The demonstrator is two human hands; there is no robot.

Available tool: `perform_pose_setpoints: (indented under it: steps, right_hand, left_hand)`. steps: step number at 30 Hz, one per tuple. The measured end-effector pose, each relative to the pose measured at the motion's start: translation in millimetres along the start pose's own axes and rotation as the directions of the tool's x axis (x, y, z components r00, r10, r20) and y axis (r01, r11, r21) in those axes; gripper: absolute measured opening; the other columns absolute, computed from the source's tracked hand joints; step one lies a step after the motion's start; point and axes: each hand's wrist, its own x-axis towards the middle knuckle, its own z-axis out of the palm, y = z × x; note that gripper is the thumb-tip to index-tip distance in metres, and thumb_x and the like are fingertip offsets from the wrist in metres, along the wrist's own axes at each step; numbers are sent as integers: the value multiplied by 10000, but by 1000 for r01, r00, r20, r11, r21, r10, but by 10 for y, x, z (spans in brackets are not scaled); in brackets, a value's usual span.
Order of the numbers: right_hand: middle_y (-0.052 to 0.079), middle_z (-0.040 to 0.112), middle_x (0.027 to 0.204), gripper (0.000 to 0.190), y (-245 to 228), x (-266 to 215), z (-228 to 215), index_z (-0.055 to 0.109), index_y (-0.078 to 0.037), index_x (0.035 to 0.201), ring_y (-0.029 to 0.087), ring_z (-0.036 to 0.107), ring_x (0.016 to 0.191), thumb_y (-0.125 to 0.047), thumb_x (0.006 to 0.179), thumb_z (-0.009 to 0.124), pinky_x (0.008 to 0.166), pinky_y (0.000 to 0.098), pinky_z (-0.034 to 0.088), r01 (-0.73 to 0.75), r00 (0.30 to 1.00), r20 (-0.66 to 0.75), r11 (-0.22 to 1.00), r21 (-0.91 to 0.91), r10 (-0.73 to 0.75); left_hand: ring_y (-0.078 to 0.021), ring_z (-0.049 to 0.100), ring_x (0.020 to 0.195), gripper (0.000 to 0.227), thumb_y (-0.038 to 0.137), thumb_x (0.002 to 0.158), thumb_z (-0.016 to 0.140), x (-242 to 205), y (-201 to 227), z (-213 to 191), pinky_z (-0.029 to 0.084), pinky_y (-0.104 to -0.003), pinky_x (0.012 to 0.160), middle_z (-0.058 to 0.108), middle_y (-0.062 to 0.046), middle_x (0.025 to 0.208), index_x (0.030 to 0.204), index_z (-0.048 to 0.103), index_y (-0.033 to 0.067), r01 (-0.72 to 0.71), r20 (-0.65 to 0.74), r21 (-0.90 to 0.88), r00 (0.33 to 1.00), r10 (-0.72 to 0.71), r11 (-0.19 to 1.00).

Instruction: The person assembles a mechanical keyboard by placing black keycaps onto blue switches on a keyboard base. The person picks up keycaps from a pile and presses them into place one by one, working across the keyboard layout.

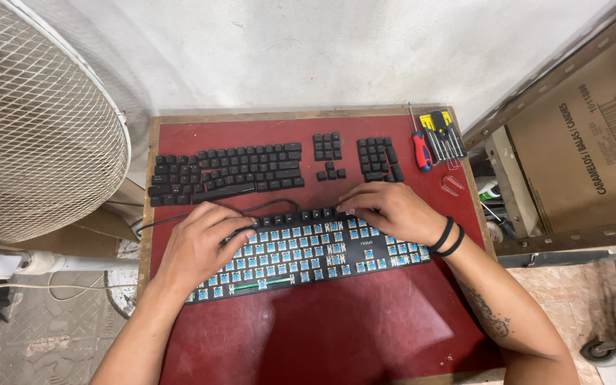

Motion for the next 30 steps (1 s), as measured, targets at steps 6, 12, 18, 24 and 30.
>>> perform_pose_setpoints:
  steps: [6, 12, 18, 24, 30]
  right_hand:
    - [124, 933, 1313, 229, 20, -2, 16, 941, -122, 1276, 412, 871, 1269, -139, 1163, 742, 991, 527, 725, 31, 999, -30, 996, -82, -33]
    - [52, 911, 1341, 230, 381, 250, -60, 920, -181, 1357, 316, 862, 1308, -239, 1182, 781, 1039, 469, 704, 63, 982, -158, 965, -256, -106]
    - [12, 792, 1596, 377, 897, 792, 115, 829, -261, 1539, 356, 669, 1585, -407, 1203, 738, 1143, 578, 633, -11, 981, -178, 886, -463, -81]
    - [5, 685, 1738, 456, 810, 1181, 195, 813, -295, 1571, 367, 516, 1718, -535, 1230, 628, 1237, 656, 554, -93, 996, -64, 830, -550, 69]
    - [40, 623, 1781, 584, 1034, 1468, 225, 667, -275, 1729, 411, 429, 1723, -537, 1233, 506, 1191, 792, 512, -73, 997, -17, 857, -511, 74]
  left_hand:
    - [-211, 834, 1150, 141, 362, 1103, 869, -6, -18, -8, 734, -404, 879, 883, 69, 1094, 1187, 948, 281, -7, 28, 14, 1000, 7, 1000]
    - [-217, 838, 1160, 158, 379, 1090, 881, -17, -48, 34, 735, -409, 884, 895, 65, 1104, 1180, 950, 269, 0, 27, 14, 1000, -1, 1000]
    - [-223, 837, 1148, 169, 392, 1085, 864, -36, -88, 58, 740, -425, 866, 892, 73, 1109, 1190, 944, 286, -10, 26, -4, 1000, 10, 1000]
    - [-215, 839, 1151, 160, 396, 1074, 873, -37, -103, 77, 740, -426, 872, 901, 83, 1119, 1182, 941, 299, 9, 34, 1, 999, -9, 1000]
    - [-203, 765, 1061, 206, 374, 1097, 869, -22, -135, 78, 658, -399, 837, 865, 73, 1117, 1216, 935, 219, -104, -4, -31, 995, 104, 994]
